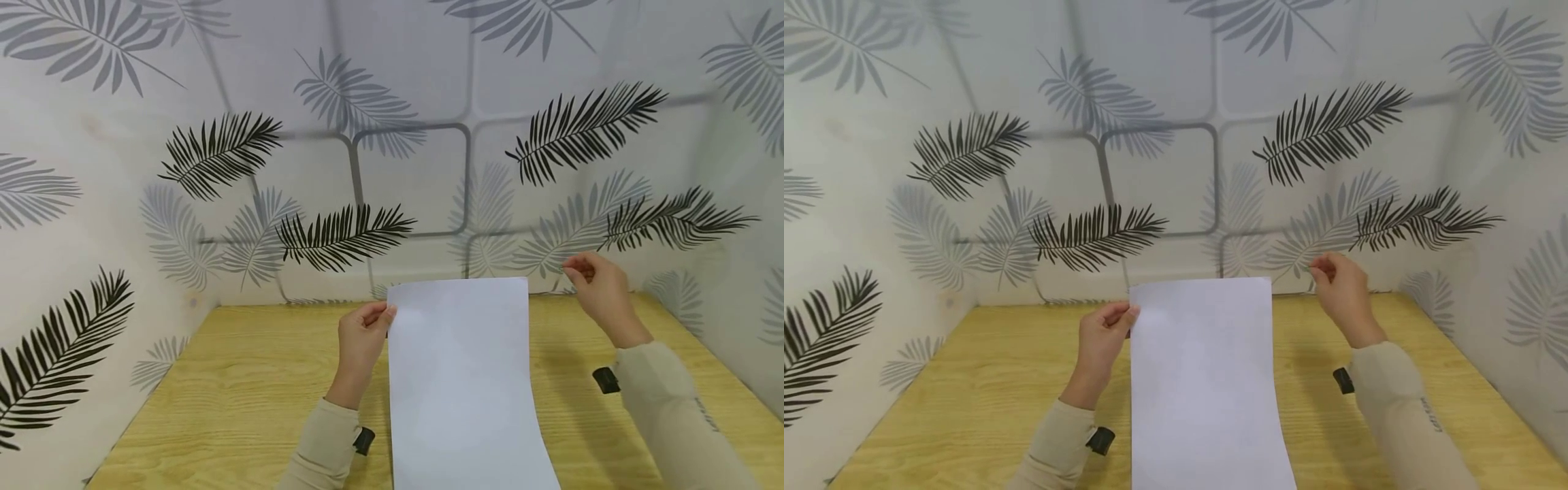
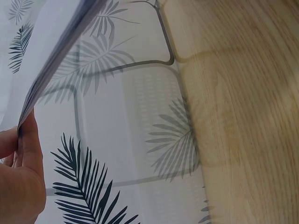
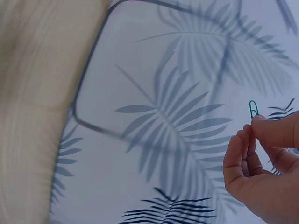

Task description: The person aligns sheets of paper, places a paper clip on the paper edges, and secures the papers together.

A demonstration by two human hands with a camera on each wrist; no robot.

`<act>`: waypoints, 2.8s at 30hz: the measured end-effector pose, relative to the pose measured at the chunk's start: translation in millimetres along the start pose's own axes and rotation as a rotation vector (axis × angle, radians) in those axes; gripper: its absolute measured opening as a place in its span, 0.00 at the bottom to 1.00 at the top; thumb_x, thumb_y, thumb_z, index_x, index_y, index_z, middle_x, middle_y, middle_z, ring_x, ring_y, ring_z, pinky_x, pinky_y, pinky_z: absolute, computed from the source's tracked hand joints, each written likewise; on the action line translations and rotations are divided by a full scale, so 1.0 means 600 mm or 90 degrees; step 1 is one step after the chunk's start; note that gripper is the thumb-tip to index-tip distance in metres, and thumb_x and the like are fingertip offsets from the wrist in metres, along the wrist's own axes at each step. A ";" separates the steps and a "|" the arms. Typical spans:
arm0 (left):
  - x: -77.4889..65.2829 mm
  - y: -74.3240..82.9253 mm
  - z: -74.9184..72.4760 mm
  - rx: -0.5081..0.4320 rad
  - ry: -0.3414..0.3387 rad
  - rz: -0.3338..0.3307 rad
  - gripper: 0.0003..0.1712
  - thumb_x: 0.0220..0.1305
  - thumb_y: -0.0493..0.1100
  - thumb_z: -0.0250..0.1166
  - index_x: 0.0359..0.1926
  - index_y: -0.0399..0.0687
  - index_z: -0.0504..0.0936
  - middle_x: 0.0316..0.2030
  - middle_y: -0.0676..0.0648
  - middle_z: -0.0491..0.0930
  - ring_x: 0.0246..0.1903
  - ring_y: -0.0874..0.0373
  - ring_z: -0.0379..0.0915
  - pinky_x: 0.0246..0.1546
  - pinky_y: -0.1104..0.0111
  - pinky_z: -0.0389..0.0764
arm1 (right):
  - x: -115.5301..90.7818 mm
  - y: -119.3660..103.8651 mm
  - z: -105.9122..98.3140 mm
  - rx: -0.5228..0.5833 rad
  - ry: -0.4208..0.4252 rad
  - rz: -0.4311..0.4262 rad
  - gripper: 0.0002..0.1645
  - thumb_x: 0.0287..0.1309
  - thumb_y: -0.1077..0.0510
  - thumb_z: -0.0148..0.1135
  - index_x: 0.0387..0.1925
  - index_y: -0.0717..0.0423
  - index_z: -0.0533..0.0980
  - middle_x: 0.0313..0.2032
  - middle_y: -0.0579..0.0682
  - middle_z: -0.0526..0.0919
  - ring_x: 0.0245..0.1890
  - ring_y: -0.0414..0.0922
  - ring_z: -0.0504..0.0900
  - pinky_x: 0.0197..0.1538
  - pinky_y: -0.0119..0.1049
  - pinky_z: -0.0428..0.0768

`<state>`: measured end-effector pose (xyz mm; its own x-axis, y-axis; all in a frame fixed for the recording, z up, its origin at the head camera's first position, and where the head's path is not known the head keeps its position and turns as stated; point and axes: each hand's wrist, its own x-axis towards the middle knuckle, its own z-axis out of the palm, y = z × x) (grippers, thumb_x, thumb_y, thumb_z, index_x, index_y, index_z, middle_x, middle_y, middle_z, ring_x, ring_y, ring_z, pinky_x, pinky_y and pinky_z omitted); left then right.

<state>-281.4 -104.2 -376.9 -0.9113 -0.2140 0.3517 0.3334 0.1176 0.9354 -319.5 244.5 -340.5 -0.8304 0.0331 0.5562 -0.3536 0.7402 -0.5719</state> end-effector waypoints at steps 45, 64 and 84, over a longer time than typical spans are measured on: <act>-0.007 0.010 0.002 -0.012 0.000 0.026 0.10 0.60 0.36 0.68 0.40 0.33 0.86 0.34 0.38 0.84 0.28 0.61 0.76 0.24 0.77 0.76 | 0.012 -0.164 0.076 0.133 0.071 -0.223 0.05 0.54 0.72 0.66 0.34 0.63 0.82 0.31 0.56 0.81 0.31 0.49 0.80 0.36 0.17 0.71; -0.009 0.014 0.004 -0.007 0.001 0.033 0.09 0.60 0.36 0.68 0.39 0.33 0.86 0.33 0.38 0.84 0.27 0.62 0.77 0.25 0.76 0.77 | 0.009 -0.204 0.103 0.160 -0.018 -0.240 0.04 0.54 0.70 0.67 0.33 0.62 0.81 0.31 0.53 0.83 0.31 0.47 0.81 0.36 0.28 0.77; -0.010 0.017 0.004 -0.012 -0.002 0.022 0.10 0.60 0.36 0.68 0.40 0.32 0.85 0.35 0.38 0.85 0.31 0.58 0.80 0.27 0.78 0.77 | 0.010 -0.222 0.115 0.180 -0.028 -0.277 0.05 0.50 0.72 0.68 0.31 0.64 0.82 0.30 0.54 0.84 0.29 0.47 0.81 0.34 0.31 0.79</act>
<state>-273.4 -99.6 -369.6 -0.8996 -0.2076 0.3843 0.3696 0.1069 0.9230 -307.2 99.8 -302.1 -0.5959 -0.2692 0.7566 -0.7674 0.4685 -0.4377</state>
